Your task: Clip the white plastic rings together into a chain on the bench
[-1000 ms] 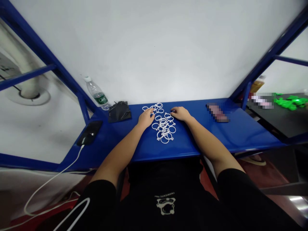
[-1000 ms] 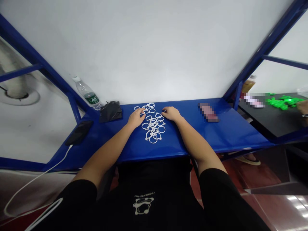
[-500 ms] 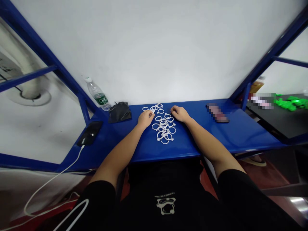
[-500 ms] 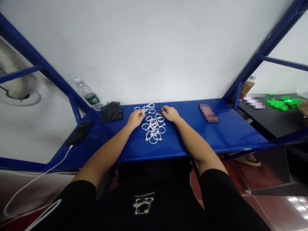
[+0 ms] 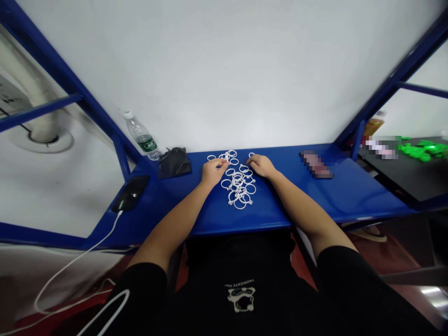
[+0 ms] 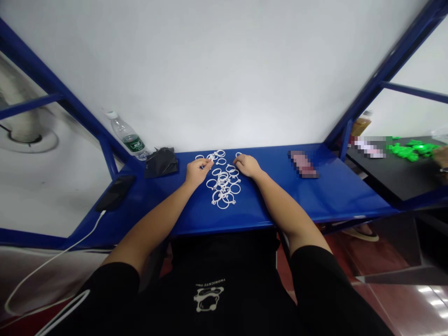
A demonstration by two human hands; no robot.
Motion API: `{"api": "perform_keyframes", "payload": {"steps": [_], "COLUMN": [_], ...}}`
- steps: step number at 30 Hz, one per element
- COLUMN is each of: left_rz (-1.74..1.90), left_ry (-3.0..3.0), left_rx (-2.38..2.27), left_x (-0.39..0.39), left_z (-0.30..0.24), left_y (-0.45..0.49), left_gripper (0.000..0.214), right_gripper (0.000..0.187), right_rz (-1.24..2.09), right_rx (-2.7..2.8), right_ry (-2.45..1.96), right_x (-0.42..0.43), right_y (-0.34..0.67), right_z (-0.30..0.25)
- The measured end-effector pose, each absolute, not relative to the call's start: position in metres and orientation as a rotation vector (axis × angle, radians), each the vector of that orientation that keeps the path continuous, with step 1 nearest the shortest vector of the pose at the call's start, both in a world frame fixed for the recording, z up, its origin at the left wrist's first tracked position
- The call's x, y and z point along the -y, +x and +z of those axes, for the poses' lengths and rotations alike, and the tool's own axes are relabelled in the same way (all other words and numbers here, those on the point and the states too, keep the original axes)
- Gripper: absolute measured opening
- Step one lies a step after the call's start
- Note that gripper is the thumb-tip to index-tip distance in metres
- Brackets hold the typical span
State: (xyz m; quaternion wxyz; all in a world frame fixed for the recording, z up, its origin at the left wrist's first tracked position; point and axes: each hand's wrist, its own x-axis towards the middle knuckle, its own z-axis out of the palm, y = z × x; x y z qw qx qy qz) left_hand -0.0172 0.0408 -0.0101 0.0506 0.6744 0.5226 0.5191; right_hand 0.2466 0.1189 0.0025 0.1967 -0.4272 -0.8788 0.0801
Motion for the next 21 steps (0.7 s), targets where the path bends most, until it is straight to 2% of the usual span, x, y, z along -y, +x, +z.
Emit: {"api": "perform_keyframes", "payload": {"steps": [3, 7, 12, 17, 21], "left_rz": [1.519, 1.564, 1.545, 1.327, 1.266], "left_ry": [2.043, 1.909, 1.964, 1.999, 2.014], "left_rx": [-1.657, -1.719, -1.694, -1.87, -1.955], "left_x": [-0.0394, -0.0406, -0.0433, -0.0413, -0.0385], "left_z": [-0.0093, -0.0105, -0.0099, -0.0062, -0.0027], "left_y": [-0.0171, -0.0167, -0.0158, -0.0148, -0.0148], "left_gripper": [0.034, 0.009, 0.034, 0.033, 0.033], "right_gripper": [0.038, 0.036, 0.034, 0.033, 0.042], "right_rz": [0.214, 0.21, 0.193, 0.207, 0.284], "right_rx": [2.489, 2.506, 2.493, 2.429, 2.335], "right_ry": [-1.203, -1.196, -1.145, -1.126, -1.119], "right_x": [-0.1166, -0.1129, -0.1119, -0.1135, -0.1125], "right_y": [0.2451, 0.2436, 0.244, 0.2457, 0.2471], "right_z": [0.0043, 0.0071, 0.0067, 0.0023, 0.0015]}}
